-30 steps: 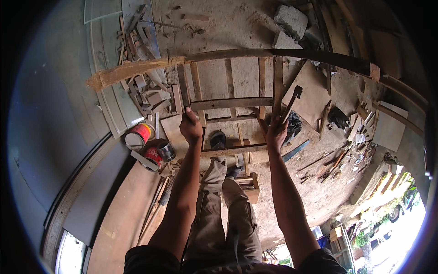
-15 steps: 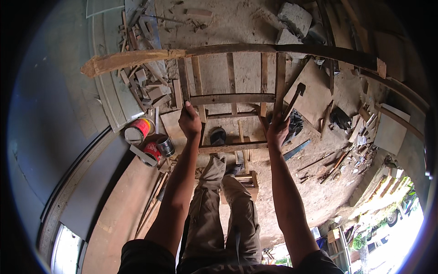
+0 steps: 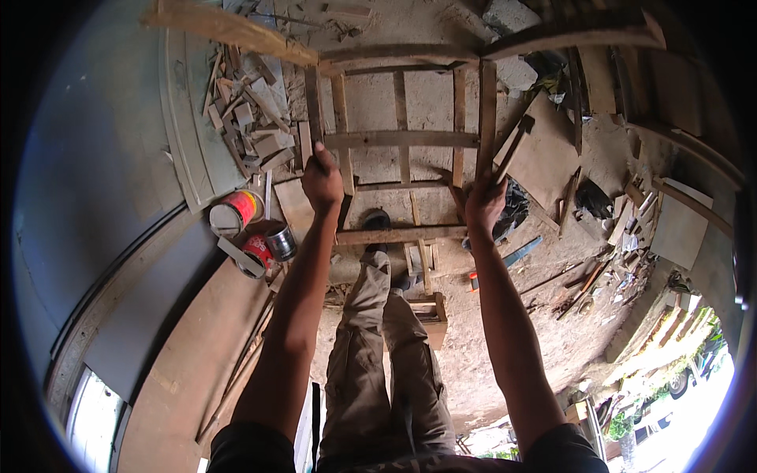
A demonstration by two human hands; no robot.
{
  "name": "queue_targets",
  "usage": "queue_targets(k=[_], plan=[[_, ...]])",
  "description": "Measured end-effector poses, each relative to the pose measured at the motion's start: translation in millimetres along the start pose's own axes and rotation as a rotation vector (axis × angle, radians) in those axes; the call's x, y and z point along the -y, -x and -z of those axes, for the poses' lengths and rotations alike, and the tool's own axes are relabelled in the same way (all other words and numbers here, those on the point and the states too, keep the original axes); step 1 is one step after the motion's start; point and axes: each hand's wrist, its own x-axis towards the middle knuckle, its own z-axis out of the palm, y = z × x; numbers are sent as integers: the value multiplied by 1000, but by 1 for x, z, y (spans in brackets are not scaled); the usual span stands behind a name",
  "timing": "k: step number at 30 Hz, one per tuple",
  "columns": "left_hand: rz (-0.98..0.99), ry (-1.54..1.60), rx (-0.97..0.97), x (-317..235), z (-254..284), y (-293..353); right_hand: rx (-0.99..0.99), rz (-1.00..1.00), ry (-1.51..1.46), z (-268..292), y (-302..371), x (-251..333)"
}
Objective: The person assembles a wooden frame by hand, using a hammer to drive nails into the joints. They position and align wooden slats, then secure them with nails.
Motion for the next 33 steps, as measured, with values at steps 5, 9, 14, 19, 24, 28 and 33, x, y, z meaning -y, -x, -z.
queue_targets(k=[5,9,14,19,24,28,33], plan=[[-6,-27,40,1,-4,-8,-45,100,-39,-8,-8,-11],[17,-60,17,-1,-4,-5,-26,97,47,-8,-8,-14],[-2,-70,2,2,-5,-10,-37,131,18,-12,-12,-21],[16,-27,-42,5,-3,-4,47,87,-39,-3,0,-11],[69,-57,61,-4,1,-2,-5,155,44,-9,-12,-30],[56,-83,71,-3,2,-6,-1,190,28,-9,-10,-24],[27,-93,26,-6,1,-4,-43,148,14,-10,-11,-21]])
